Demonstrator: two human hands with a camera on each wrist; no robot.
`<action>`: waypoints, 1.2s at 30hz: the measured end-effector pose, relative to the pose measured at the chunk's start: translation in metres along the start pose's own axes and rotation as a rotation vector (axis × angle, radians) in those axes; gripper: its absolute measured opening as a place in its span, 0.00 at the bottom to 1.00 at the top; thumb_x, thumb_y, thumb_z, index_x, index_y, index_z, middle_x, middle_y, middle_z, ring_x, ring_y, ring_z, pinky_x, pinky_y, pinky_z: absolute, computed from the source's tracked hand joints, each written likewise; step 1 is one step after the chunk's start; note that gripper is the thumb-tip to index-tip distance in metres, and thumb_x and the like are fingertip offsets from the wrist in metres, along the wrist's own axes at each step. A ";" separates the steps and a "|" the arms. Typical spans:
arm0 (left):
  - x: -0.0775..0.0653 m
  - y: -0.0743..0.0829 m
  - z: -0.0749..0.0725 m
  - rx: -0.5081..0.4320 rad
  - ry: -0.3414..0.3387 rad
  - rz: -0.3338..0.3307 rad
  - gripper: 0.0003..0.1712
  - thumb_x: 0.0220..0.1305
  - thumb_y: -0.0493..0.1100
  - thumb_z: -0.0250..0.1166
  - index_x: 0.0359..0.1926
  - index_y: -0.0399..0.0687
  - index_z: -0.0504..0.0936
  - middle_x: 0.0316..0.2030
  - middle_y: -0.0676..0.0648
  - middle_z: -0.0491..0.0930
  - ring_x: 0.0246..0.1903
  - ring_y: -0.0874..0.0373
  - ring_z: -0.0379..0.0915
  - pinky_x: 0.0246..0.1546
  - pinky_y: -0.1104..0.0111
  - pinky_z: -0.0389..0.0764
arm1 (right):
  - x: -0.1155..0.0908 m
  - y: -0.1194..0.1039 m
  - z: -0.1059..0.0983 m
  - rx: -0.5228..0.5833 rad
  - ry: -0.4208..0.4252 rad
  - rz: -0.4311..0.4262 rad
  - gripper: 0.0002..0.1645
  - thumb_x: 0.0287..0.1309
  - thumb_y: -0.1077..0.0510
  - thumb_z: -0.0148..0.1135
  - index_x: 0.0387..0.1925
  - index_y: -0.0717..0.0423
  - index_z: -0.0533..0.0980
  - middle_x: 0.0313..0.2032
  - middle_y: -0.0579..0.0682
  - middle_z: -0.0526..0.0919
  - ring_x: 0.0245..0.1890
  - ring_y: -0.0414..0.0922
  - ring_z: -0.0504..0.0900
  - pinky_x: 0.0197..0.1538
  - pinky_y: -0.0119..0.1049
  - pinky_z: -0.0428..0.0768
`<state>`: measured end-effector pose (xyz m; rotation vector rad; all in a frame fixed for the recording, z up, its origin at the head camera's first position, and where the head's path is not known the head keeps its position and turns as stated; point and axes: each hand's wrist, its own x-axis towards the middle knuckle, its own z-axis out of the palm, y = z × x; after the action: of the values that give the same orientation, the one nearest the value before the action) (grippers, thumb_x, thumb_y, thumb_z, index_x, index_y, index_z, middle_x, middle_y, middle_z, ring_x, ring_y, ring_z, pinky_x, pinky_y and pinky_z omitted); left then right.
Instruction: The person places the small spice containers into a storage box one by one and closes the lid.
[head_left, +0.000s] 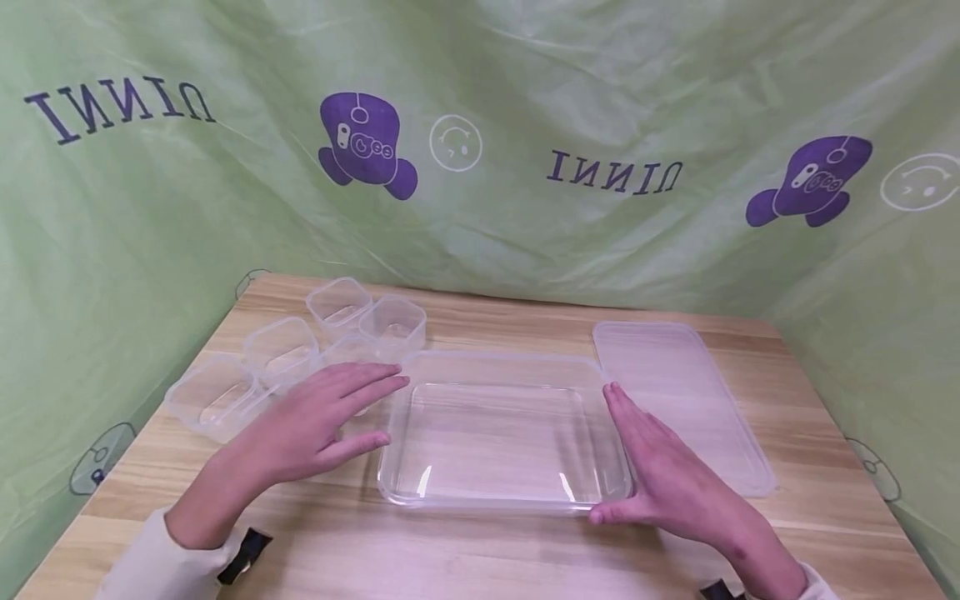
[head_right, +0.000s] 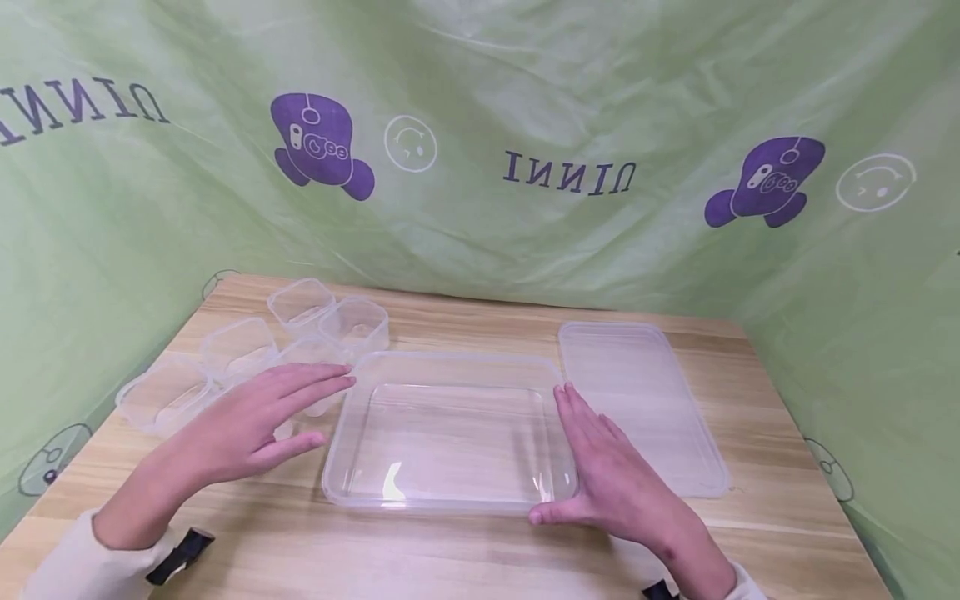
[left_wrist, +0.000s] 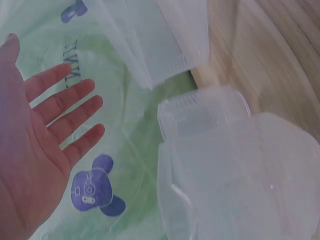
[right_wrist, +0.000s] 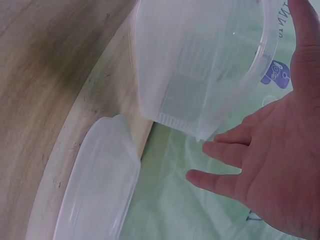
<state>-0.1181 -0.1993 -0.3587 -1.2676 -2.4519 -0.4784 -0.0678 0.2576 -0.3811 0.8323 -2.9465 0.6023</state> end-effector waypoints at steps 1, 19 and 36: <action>-0.001 -0.001 -0.001 0.003 0.013 -0.001 0.36 0.77 0.66 0.53 0.71 0.46 0.74 0.67 0.45 0.74 0.65 0.46 0.71 0.63 0.47 0.70 | 0.000 0.000 -0.001 0.004 -0.006 0.009 0.85 0.40 0.26 0.78 0.82 0.59 0.38 0.80 0.62 0.43 0.78 0.59 0.51 0.75 0.53 0.55; -0.025 -0.019 -0.026 0.182 0.073 -0.118 0.27 0.72 0.65 0.60 0.50 0.47 0.87 0.37 0.53 0.83 0.30 0.56 0.79 0.30 0.58 0.81 | 0.007 0.006 -0.007 0.019 -0.066 0.039 0.86 0.41 0.24 0.75 0.81 0.61 0.36 0.79 0.63 0.45 0.76 0.58 0.56 0.73 0.51 0.60; -0.051 -0.020 -0.052 0.146 -0.203 -0.424 0.34 0.54 0.69 0.75 0.52 0.52 0.85 0.47 0.50 0.82 0.35 0.52 0.81 0.35 0.53 0.80 | 0.002 0.006 -0.005 0.024 -0.080 0.044 0.81 0.45 0.25 0.74 0.82 0.60 0.39 0.73 0.67 0.62 0.65 0.57 0.74 0.63 0.54 0.75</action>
<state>-0.0997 -0.2695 -0.3374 -0.7688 -2.8794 -0.2749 -0.0732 0.2633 -0.3783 0.8136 -3.0428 0.6222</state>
